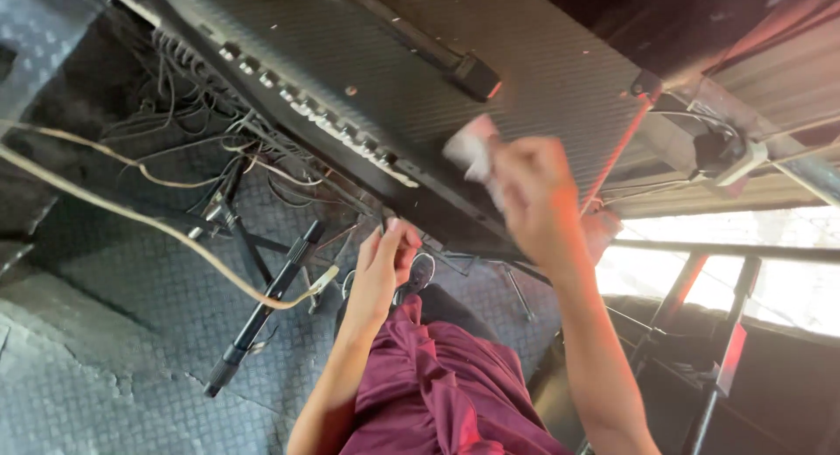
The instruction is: Cleaning a guitar amplifier and an electronic DI box using a white cloth.
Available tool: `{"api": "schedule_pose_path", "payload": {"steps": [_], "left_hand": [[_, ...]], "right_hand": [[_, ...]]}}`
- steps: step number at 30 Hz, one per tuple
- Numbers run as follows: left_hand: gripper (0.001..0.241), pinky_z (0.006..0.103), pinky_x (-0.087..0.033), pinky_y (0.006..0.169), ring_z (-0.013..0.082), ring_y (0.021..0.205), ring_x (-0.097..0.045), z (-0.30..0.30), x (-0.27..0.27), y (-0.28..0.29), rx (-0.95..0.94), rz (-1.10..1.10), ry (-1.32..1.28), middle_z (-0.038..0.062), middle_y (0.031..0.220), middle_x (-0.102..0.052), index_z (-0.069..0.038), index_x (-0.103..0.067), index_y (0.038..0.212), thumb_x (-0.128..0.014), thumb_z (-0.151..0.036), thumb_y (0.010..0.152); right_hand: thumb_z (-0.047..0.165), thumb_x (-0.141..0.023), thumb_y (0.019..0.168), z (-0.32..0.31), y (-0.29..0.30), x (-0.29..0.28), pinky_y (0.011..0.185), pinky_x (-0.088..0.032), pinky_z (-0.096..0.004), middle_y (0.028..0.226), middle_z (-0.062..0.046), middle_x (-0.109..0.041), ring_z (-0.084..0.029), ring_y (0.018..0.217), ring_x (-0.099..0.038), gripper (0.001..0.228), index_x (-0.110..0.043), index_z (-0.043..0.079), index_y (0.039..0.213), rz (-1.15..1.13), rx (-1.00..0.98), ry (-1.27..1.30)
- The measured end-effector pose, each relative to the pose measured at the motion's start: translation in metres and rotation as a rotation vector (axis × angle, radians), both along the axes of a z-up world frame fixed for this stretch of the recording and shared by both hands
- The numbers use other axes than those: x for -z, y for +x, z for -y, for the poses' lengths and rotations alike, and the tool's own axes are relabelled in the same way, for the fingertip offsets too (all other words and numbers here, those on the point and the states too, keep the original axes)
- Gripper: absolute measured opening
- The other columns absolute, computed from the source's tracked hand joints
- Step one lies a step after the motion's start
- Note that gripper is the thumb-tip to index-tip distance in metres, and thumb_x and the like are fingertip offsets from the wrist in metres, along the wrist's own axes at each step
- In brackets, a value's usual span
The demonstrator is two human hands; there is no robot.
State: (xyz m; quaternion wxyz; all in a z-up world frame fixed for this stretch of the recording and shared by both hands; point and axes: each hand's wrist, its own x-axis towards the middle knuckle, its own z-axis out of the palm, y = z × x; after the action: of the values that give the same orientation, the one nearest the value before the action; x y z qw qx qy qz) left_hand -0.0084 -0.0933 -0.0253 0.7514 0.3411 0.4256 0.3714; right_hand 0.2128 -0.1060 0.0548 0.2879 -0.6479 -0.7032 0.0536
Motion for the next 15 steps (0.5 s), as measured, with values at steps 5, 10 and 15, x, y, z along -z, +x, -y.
{"api": "schedule_pose_path", "payload": {"steps": [5,10,15], "left_hand": [[0.042,0.0198,-0.023,0.042,0.0066,0.043,-0.03,0.004,0.013,-0.025,0.059,-0.03,0.055,0.001,0.057,-0.037,-0.004,-0.066,0.084,-0.044,-0.028,0.11],[0.044,0.0206,-0.032,0.041,0.0086,0.04,-0.038,-0.001,0.012,-0.057,0.073,-0.084,0.164,0.001,0.052,-0.042,-0.004,-0.069,0.081,-0.047,-0.029,0.11],[0.042,0.0179,-0.032,0.049,0.0058,0.05,-0.037,-0.005,-0.011,-0.082,0.107,-0.063,0.151,-0.003,0.055,-0.041,-0.01,-0.065,0.072,-0.054,-0.031,0.107]], "right_hand": [[0.001,-0.064,0.091,-0.008,-0.036,0.014,0.095,-0.047,-0.04,0.109,-0.013,-0.054,-0.033,0.104,-0.057,0.023,-0.069,0.007,0.113,0.117,-0.093,0.001],[0.006,-0.066,0.087,-0.003,-0.1,0.015,0.081,-0.056,-0.041,0.115,-0.007,-0.06,-0.027,0.094,-0.067,0.038,-0.067,0.016,0.123,-0.139,-0.37,-0.254],[0.003,-0.065,0.088,-0.026,-0.138,0.024,0.098,-0.052,-0.048,0.132,-0.011,-0.059,-0.037,0.119,-0.063,0.06,-0.058,0.023,0.144,-0.33,-0.406,-0.388]]}}
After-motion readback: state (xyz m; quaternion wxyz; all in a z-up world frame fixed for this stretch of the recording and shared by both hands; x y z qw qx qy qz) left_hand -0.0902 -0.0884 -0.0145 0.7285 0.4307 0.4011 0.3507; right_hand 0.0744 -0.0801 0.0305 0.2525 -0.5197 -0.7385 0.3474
